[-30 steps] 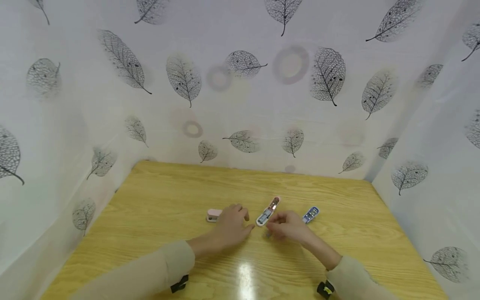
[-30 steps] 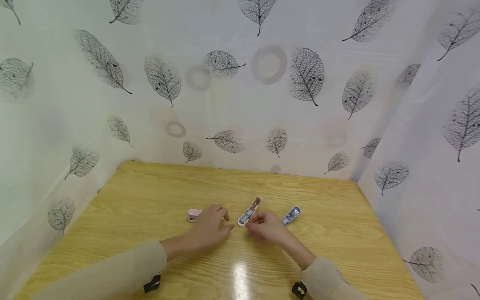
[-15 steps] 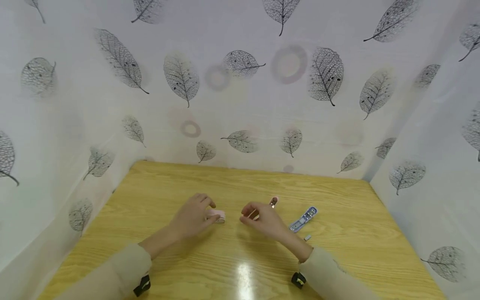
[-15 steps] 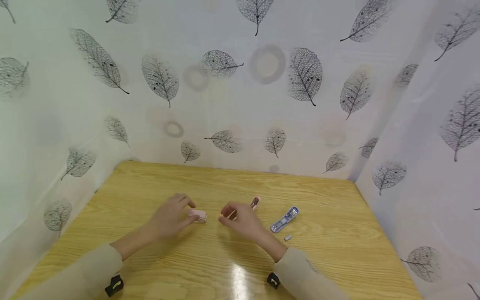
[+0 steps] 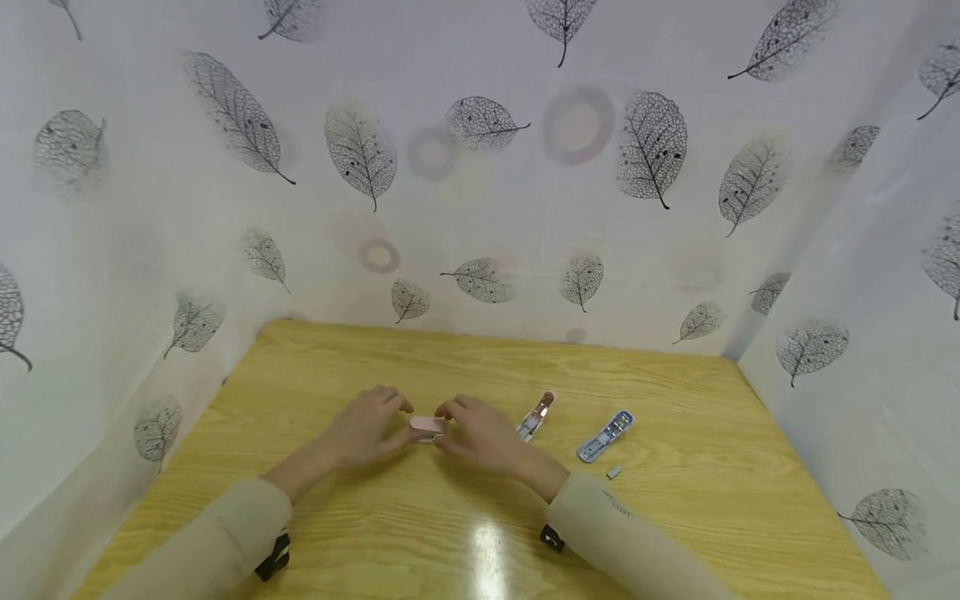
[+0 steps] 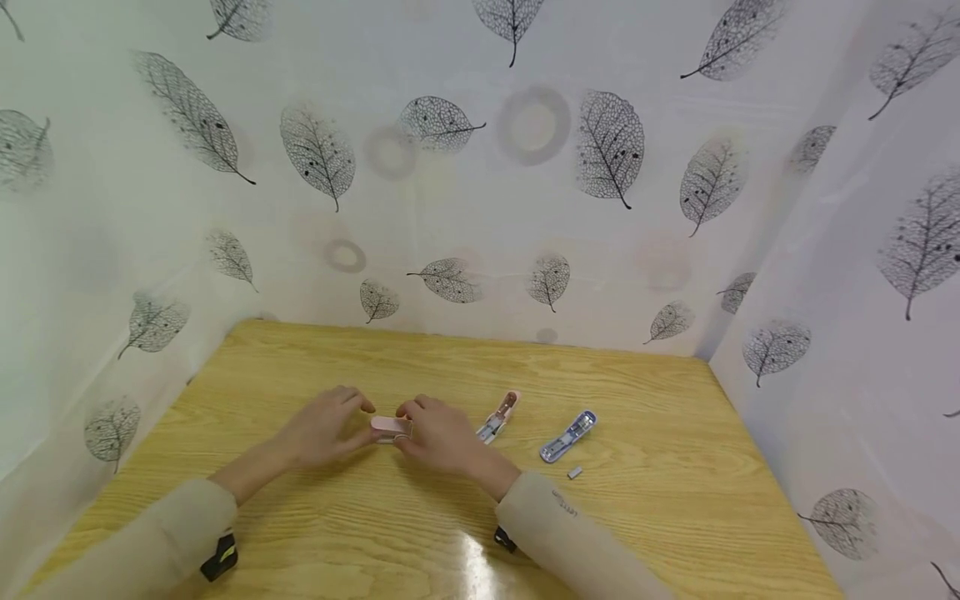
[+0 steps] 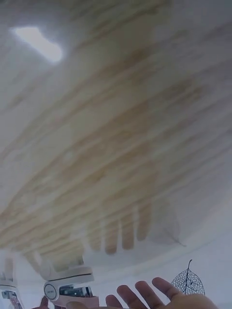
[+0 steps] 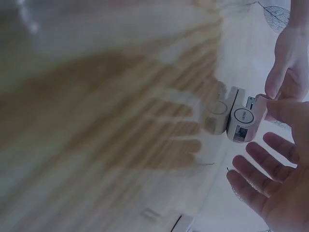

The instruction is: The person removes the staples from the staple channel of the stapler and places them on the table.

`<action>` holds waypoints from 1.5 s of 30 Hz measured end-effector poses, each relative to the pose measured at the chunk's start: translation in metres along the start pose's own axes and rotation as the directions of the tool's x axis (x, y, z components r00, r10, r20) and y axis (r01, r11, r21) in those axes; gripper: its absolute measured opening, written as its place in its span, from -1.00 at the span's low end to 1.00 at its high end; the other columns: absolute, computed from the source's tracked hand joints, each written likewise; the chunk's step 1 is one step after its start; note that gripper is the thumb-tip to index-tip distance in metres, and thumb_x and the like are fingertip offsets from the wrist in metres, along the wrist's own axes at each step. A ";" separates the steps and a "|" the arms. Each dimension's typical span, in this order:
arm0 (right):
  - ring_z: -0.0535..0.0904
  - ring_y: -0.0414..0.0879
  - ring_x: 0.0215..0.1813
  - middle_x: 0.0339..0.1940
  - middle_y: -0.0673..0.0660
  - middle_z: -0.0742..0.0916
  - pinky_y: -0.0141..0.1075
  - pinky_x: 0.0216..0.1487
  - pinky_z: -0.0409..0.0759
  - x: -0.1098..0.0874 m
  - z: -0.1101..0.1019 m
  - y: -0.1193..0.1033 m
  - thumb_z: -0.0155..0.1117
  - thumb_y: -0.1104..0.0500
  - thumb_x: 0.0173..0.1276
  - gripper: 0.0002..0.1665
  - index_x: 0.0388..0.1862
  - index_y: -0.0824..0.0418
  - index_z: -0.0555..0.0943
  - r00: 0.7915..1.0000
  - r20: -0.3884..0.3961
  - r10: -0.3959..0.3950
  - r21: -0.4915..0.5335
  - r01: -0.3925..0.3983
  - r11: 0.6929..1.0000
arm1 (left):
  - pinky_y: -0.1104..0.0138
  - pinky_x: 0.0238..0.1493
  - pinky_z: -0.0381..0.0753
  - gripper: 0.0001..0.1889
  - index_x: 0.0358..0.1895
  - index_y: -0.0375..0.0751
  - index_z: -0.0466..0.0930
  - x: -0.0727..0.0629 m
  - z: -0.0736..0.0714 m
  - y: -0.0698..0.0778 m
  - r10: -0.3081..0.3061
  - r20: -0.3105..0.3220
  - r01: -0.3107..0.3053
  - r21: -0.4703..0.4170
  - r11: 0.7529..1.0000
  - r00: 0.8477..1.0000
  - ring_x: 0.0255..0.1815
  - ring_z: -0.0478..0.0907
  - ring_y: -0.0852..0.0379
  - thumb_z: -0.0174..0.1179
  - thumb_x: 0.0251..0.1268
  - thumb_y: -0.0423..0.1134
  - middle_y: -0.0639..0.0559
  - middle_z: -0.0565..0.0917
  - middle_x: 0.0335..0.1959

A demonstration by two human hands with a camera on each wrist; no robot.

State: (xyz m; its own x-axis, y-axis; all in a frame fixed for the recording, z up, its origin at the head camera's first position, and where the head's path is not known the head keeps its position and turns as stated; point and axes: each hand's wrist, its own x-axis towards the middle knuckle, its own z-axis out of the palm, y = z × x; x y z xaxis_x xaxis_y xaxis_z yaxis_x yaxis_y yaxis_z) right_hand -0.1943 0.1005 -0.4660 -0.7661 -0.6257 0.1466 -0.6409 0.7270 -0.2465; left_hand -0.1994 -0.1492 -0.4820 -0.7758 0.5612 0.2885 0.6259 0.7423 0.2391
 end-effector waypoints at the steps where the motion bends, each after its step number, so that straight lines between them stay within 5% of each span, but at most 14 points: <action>1: 0.68 -0.17 -0.07 0.03 -0.01 0.76 -0.43 -0.21 0.64 0.003 0.001 -0.001 0.36 -0.12 0.50 -0.56 0.20 0.08 0.66 1.000 0.006 0.003 -0.026 -0.002 1.000 | 0.08 0.13 0.68 -0.60 0.02 -0.12 0.68 0.000 0.002 -0.001 0.003 0.004 -0.003 0.002 1.000 1.000 0.06 0.65 0.03 0.37 0.40 0.12 0.02 0.72 0.00; 7: 0.66 -0.18 -0.10 -0.02 -0.04 0.76 -0.45 -0.22 0.62 0.013 0.004 -0.005 0.31 -0.14 0.55 -0.66 0.12 0.00 0.69 0.999 0.042 -0.015 -0.173 0.022 0.985 | 0.19 0.00 0.66 -0.70 -0.08 -0.06 0.69 0.001 0.010 -0.005 0.077 -0.029 -0.075 0.052 0.996 0.997 -0.05 0.60 0.12 0.41 0.37 0.05 0.08 0.71 -0.09; 15: 0.66 -0.18 -0.06 -0.01 -0.04 0.76 -0.46 -0.22 0.61 0.013 0.001 -0.003 0.36 -0.05 0.53 -0.73 0.11 -0.01 0.70 0.998 0.062 -0.025 -0.164 0.035 0.986 | 0.28 -0.13 0.60 -0.78 -0.19 -0.03 0.68 0.000 0.009 0.000 0.124 -0.064 -0.120 0.068 0.990 0.990 -0.16 0.57 0.16 0.45 0.33 -0.02 0.11 0.69 -0.20; 31: 0.63 -0.17 -0.11 -0.08 -0.05 0.75 -0.51 -0.29 0.51 0.006 -0.004 0.009 0.37 0.02 0.52 -0.74 0.11 0.00 0.70 0.991 0.054 -0.119 -0.147 0.126 0.981 | 0.24 -0.14 0.64 -0.76 -0.32 -0.01 0.62 -0.007 0.015 0.026 0.075 -0.106 -0.066 0.091 0.994 0.991 -0.20 0.59 0.16 0.45 0.33 0.00 0.12 0.70 -0.28; 38: 0.67 -0.16 -0.05 0.00 -0.03 0.76 -0.46 -0.14 0.65 0.007 -0.001 0.011 0.38 -0.02 0.51 -0.68 0.15 0.03 0.67 0.981 0.053 -0.189 -0.228 0.196 0.954 | 0.16 -0.02 0.69 -0.73 -0.22 -0.11 0.68 -0.013 0.015 0.034 -0.050 -0.112 0.054 0.031 0.998 0.992 -0.15 0.63 0.10 0.46 0.31 0.01 0.05 0.72 -0.23; 45: 0.68 -0.17 0.04 0.04 -0.07 0.75 -0.41 0.01 0.70 0.012 -0.001 0.007 0.36 -0.08 0.51 -0.64 0.19 -0.02 0.66 0.967 0.110 -0.228 -0.309 0.251 0.917 | 0.18 -0.08 0.64 -0.69 -0.17 -0.15 0.69 -0.019 0.022 0.041 -0.190 -0.107 0.188 -0.037 0.982 0.976 -0.13 0.57 0.08 0.50 0.26 -0.02 0.02 0.67 -0.21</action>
State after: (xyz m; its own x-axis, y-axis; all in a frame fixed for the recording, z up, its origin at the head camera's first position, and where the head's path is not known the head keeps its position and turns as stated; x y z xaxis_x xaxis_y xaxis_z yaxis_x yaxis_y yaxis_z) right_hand -0.2084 0.0987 -0.4650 -0.5898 -0.8022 0.0931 -0.7951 0.5970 0.1071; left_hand -0.1612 -0.1212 -0.4983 -0.8677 0.3671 0.3352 0.4718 0.8205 0.3228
